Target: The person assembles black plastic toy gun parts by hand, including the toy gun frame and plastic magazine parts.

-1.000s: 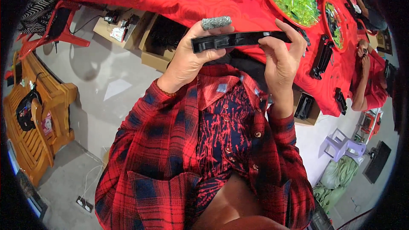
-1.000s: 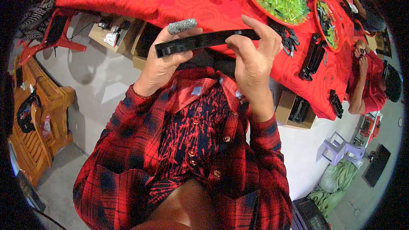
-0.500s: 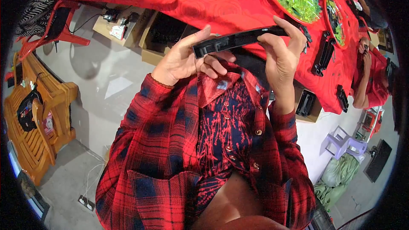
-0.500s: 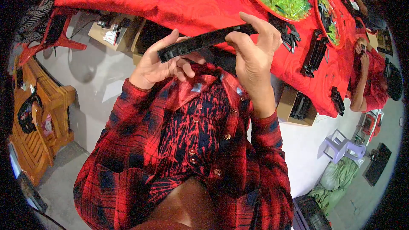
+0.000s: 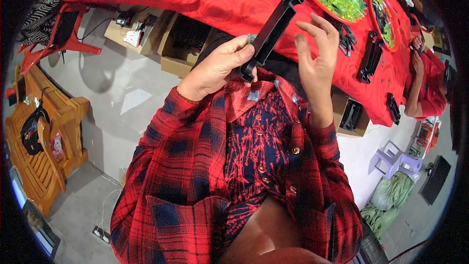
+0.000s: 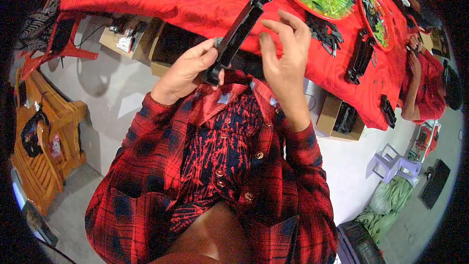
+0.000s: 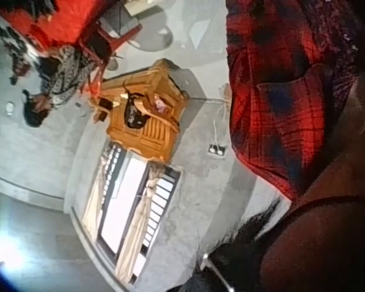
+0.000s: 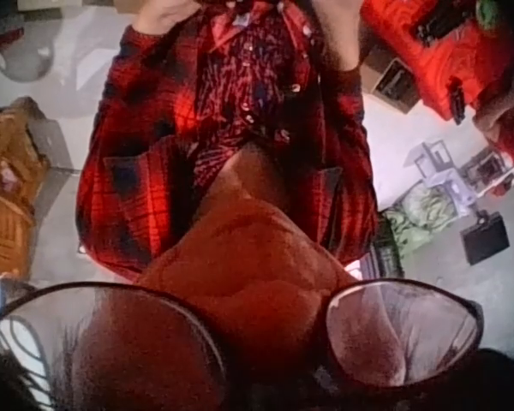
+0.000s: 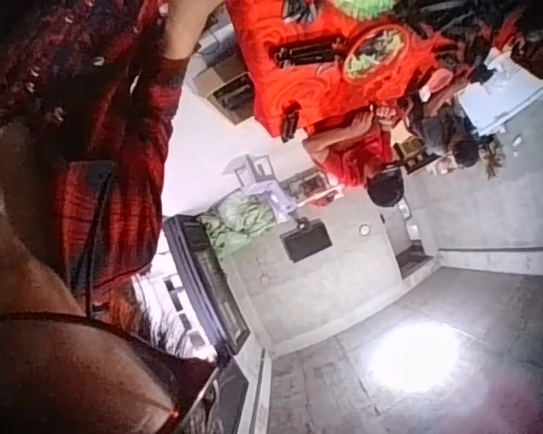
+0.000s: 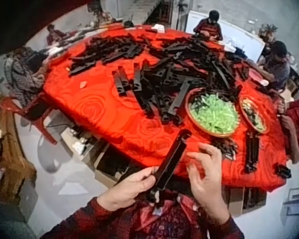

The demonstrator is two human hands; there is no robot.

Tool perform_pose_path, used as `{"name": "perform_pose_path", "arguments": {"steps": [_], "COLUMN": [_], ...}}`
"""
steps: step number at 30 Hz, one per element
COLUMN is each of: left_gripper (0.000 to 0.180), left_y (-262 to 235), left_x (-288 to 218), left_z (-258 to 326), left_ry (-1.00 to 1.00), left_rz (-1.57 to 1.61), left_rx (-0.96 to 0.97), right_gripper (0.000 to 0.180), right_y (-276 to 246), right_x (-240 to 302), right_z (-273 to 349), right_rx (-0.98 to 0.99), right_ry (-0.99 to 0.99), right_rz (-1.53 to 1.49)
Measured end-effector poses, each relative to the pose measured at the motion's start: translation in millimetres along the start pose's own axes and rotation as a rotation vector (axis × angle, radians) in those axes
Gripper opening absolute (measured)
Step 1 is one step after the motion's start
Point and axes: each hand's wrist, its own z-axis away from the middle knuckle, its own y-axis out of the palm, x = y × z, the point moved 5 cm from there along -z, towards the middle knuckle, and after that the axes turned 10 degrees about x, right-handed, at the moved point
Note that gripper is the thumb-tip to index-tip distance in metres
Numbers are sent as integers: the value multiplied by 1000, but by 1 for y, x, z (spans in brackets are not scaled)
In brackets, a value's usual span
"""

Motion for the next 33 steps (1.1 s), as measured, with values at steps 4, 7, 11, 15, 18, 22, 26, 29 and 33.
{"name": "perform_pose_path", "arguments": {"steps": [4, 7, 11, 15, 18, 22, 26, 29, 33], "left_gripper": [51, 47, 46, 44, 43, 39, 34, 33, 33], "left_y": [6, 7, 9, 9, 9, 13, 8, 7, 9], "left_x": [3, 1, 2, 5, 7, 6, 11, 12, 11], "left_z": [-6, -9, -7, -8, -7, -8, -14, -15, -15], "left_ry": [29, 76, 36, 121, 126, 71, 55, 106, 180], "left_rz": [-142, -234, -288, -374, -386, -193, -15, 0, 4], "left_rx": [-49, -70, -92, -122, -141, -198, -200, -252, -267], "right_gripper": [41, 53, 59, 57, 57, 56, 54, 54, 53], "right_y": [15, 25, 36, 40, 43, 40, 49, 49, 47], "right_x": [1, 0, -4, -4, -8, -6, 2, 8, 11], "right_z": [2, 3, 4, 4, 7, 7, 11, 9, 7], "right_rx": [110, 175, 254, 313, 306, 234, 261, 258, 249], "right_ry": [4, 64, 118, 166, 163, 158, 136, 105, 92], "right_rz": [122, 203, 227, 214, 179, 88, 69, 86, 133]}}
